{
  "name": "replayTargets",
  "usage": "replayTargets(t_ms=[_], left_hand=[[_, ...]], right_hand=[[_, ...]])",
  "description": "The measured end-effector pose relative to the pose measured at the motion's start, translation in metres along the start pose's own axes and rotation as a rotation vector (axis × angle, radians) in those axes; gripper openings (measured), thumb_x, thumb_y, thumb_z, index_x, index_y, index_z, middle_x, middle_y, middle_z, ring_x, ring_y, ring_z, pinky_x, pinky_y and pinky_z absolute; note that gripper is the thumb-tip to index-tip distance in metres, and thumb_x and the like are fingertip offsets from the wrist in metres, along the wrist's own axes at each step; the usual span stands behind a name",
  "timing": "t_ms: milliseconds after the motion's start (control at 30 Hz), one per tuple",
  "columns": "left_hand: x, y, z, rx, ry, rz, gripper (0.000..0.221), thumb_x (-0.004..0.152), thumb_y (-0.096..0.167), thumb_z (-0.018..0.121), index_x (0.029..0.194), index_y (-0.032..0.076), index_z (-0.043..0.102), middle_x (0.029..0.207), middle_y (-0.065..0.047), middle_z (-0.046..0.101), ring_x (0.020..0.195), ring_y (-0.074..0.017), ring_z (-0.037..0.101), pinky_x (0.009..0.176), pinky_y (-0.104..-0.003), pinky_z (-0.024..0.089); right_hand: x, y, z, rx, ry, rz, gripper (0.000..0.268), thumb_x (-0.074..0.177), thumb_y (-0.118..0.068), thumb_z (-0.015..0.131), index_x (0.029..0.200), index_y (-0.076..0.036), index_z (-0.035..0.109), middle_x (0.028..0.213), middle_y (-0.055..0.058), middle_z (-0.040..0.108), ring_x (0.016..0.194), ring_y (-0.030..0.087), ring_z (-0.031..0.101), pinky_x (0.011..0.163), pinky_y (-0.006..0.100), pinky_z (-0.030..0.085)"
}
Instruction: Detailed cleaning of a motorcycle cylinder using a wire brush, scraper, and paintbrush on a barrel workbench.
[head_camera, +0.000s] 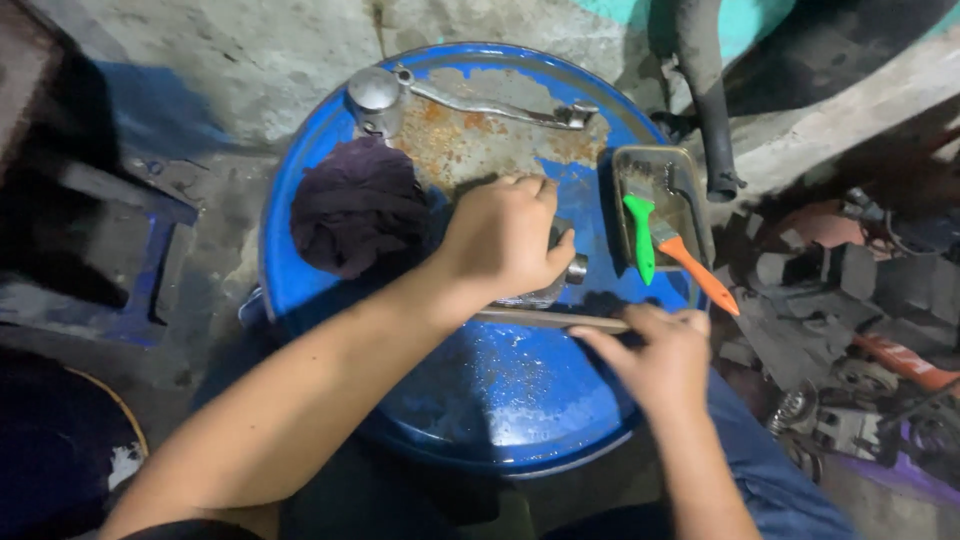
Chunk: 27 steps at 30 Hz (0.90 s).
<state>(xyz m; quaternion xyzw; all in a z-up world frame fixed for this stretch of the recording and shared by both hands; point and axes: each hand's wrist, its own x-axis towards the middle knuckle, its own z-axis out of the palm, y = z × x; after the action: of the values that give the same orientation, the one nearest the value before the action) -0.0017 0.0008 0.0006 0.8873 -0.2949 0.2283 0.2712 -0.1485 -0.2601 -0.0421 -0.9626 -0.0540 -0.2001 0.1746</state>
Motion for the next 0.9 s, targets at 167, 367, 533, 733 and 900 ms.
replayTargets(t_ms=[167, 367, 533, 733, 900], left_hand=[[0.007, 0.003, -0.016, -0.007, -0.092, 0.001, 0.06, 0.1, 0.042, 0.082, 0.128, -0.011, 0.089, 0.11, -0.027, 0.09, 0.108, -0.0447, 0.09, 0.091, -0.053, 0.072], [0.004, 0.008, -0.014, -0.002, -0.163, -0.065, 0.059, 0.101, 0.041, 0.081, 0.127, -0.012, 0.089, 0.108, -0.027, 0.089, 0.103, -0.0455, 0.09, 0.086, -0.055, 0.072], [0.007, 0.01, -0.022, -0.024, -0.203, -0.074, 0.062, 0.107, 0.043, 0.076, 0.128, -0.014, 0.088, 0.112, -0.031, 0.089, 0.107, -0.0488, 0.089, 0.09, -0.056, 0.072], [0.005, 0.005, -0.017, -0.036, -0.139, -0.055, 0.06, 0.104, 0.041, 0.081, 0.129, -0.013, 0.089, 0.114, -0.03, 0.09, 0.112, -0.0481, 0.09, 0.092, -0.055, 0.072], [0.005, 0.001, -0.019, -0.031, -0.103, -0.002, 0.062, 0.102, 0.045, 0.085, 0.127, -0.011, 0.09, 0.113, -0.03, 0.09, 0.107, -0.046, 0.09, 0.088, -0.053, 0.073]], right_hand=[[-0.022, 0.056, -0.029, -0.054, -0.005, 0.038, 0.058, 0.081, -0.069, 0.11, 0.097, -0.018, 0.087, 0.092, 0.006, 0.088, 0.093, 0.037, 0.085, 0.101, 0.046, 0.047], [-0.006, 0.005, -0.008, 0.021, 0.003, 0.016, 0.06, 0.082, -0.068, 0.109, 0.098, -0.014, 0.088, 0.095, 0.011, 0.091, 0.095, 0.039, 0.087, 0.103, 0.052, 0.047], [0.006, -0.027, 0.037, 0.084, 0.005, -0.021, 0.057, 0.078, -0.073, 0.11, 0.087, -0.021, 0.088, 0.085, 0.002, 0.091, 0.086, 0.029, 0.088, 0.104, 0.047, 0.048], [0.003, -0.007, 0.002, 0.048, -0.009, -0.036, 0.059, 0.082, -0.071, 0.108, 0.091, -0.016, 0.09, 0.091, 0.009, 0.093, 0.093, 0.034, 0.09, 0.103, 0.05, 0.048], [-0.019, 0.051, -0.016, -0.066, 0.022, 0.023, 0.061, 0.078, -0.069, 0.111, 0.101, -0.018, 0.088, 0.095, 0.003, 0.088, 0.095, 0.033, 0.086, 0.104, 0.049, 0.049]])
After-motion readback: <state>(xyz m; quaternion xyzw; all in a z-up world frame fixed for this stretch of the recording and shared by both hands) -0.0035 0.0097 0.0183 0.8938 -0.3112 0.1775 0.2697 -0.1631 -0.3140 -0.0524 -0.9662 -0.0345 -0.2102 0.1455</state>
